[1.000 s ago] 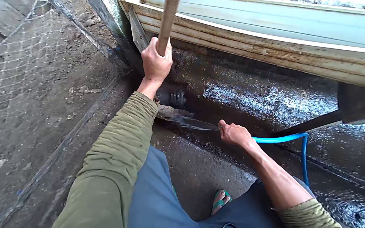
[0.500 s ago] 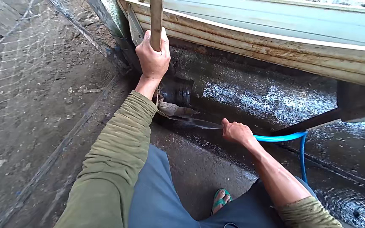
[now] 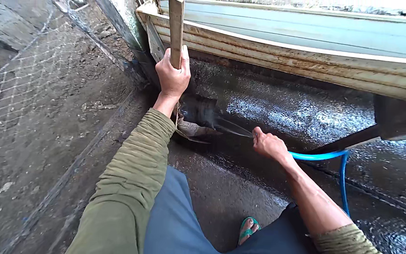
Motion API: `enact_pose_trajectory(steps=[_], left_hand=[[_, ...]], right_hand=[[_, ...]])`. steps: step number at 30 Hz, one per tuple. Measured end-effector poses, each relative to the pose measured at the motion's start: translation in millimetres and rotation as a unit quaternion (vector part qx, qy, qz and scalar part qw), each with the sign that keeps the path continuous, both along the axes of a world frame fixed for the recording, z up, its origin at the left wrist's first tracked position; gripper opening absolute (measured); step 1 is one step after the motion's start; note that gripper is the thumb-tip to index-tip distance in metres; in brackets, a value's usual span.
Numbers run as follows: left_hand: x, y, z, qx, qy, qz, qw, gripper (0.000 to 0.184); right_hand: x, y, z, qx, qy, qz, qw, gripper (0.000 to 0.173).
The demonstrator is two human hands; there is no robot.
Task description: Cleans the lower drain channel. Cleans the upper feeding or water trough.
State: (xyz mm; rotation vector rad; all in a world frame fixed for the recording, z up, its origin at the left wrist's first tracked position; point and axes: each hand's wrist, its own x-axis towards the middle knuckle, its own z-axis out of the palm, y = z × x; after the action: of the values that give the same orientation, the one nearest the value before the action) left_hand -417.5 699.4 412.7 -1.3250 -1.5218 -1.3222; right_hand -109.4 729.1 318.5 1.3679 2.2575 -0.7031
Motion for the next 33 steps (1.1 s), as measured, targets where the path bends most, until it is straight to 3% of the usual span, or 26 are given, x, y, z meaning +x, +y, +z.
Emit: enact_pose_trajectory(steps=[6, 14, 19, 24, 27, 33], left_hand=[[-21.8, -0.8, -5.8, -0.042, -0.031, 0.013, 0.999, 0.041], [-39.4, -3.3, -3.4, -0.068, -0.075, 0.058, 0.993, 0.045], [-46.2, -0.3, 17.2, -0.094, -0.241, 0.055, 0.964, 0.052], [-45.0, 11.9, 26.9, -0.056, -0.352, -0.045, 0.933, 0.044], [-40.7, 18.0, 30.3, -0.021, -0.42, -0.077, 0.904, 0.051], [-61.7, 11.2, 39.5, 0.052, -0.463, -0.044, 0.884, 0.048]], right_hand=[[3.5, -5.2, 7.2, 0.042, 0.044, -0.024, 0.998, 0.043], [10.6, -0.8, 7.9, 0.02, 0.072, 0.01, 0.997, 0.042], [14.9, 0.6, 10.1, 0.035, 0.056, -0.02, 0.998, 0.043], [25.0, 1.7, 5.6, 0.021, 0.039, -0.023, 0.999, 0.043], [28.8, 2.0, 6.2, 0.014, 0.029, -0.021, 0.999, 0.044], [32.8, 5.7, -2.3, -0.012, 0.006, -0.007, 1.0, 0.044]])
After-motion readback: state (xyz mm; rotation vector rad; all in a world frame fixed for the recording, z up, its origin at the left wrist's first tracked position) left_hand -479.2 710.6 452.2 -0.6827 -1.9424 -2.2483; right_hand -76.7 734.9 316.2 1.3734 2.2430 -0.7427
